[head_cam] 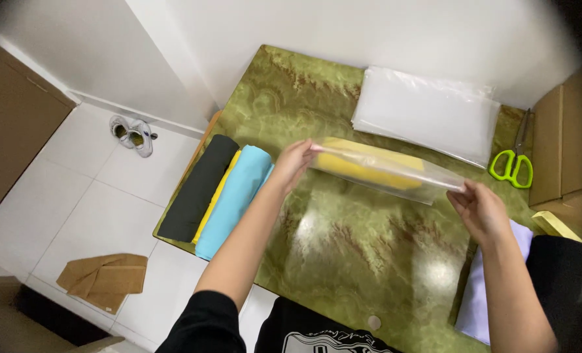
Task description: The person places a rolled yellow fabric into a clear plastic bag, puts the bag into a cardboard box, and ties the box closed with a white ribbon.
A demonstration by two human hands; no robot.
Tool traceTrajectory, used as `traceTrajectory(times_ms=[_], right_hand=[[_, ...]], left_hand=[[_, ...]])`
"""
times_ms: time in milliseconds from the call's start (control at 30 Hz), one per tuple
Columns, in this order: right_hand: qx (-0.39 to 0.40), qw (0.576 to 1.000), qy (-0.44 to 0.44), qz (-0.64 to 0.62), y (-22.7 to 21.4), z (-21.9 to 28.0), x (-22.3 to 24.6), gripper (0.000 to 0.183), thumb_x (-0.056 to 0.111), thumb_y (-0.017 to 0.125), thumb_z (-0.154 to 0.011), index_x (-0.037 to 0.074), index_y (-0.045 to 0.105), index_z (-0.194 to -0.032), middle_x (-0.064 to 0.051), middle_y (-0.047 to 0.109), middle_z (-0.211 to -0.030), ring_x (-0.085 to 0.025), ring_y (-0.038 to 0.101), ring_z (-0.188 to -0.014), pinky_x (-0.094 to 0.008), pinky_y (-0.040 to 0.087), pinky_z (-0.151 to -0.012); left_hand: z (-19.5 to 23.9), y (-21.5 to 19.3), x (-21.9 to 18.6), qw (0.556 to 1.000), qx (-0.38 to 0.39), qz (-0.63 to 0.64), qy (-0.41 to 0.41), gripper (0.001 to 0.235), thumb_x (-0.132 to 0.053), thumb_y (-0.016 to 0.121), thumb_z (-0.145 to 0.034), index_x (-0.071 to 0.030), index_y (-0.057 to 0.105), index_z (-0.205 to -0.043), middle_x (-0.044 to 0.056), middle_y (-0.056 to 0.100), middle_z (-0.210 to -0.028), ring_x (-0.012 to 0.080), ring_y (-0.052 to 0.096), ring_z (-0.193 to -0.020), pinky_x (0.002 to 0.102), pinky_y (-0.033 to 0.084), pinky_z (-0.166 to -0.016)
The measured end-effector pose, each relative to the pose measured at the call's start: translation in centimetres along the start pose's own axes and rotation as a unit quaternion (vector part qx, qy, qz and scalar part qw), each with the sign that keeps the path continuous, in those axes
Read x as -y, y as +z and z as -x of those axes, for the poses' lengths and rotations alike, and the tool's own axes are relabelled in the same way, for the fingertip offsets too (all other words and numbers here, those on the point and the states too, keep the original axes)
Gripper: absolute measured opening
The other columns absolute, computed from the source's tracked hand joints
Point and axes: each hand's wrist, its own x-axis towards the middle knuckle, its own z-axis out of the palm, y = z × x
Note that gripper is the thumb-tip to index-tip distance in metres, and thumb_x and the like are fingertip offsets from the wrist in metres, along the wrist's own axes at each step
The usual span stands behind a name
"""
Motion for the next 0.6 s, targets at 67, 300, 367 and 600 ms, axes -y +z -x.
traceTrajectory(times_ms=[67, 300, 367, 600], right_hand=[[-0.001, 1.0, -0.019, 0.011, -2.5, 2.1, -2.4, 0.007, 0.013, 0.061, -0.104, 0.012, 0.066, -0.099, -0.007, 0.076, -0.109, -0.018, 0.074, -0.108, -0.036, 0.06, -0.109], [-0.065, 0.944, 0.011, 0.324, -7.1, 15.2, -9.8, 0.025, 0.014, 0.067, -0.099, -0.006, 0.082, -0.105, -0.012, 0.079, -0.113, -0.02, 0.064, -0.103, -0.034, 0.047, -0.088], [-0.09, 0.911, 0.02, 0.401, -9.5, 15.2, -14.1, 0.028, 0.03, 0.078, -0.093, 0.006, 0.086, -0.104, -0.009, 0.079, -0.116, -0.027, 0.069, -0.107, -0.041, 0.05, -0.095], [-0.156, 0.744, -0.094, 0.643, -9.1, 17.9, -19.0, 0.031, 0.049, 0.088, -0.088, 0.019, 0.088, -0.097, -0.005, 0.072, -0.106, -0.033, 0.075, -0.104, -0.041, 0.06, -0.094]], left_hand=[[5.5, -0.4, 0.4, 0.999, -0.015, -0.023, -0.018, 0.021, -0.033, 0.062, -0.106, -0.016, 0.074, -0.103, 0.003, 0.077, -0.113, 0.014, 0.07, -0.112, 0.029, 0.046, -0.101], [20.1, -3.5, 4.5, 0.966, -0.036, -0.18, -0.181, 0.03, -0.031, 0.06, -0.104, -0.009, 0.077, -0.115, 0.008, 0.082, -0.114, 0.0147, 0.077, -0.111, 0.029, 0.062, -0.073], [20.6, -5.6, 7.8, 0.95, -0.031, -0.238, -0.198, 0.05, -0.049, 0.065, -0.102, -0.009, 0.071, -0.13, 0.009, 0.077, -0.124, 0.0156, 0.078, -0.106, 0.032, 0.065, -0.072], [19.7, -9.6, 16.2, 0.873, -0.07, -0.478, -0.07, 0.03, -0.041, 0.073, -0.101, -0.011, 0.075, -0.102, 0.013, 0.081, -0.103, 0.0202, 0.08, -0.08, 0.037, 0.067, -0.064]])
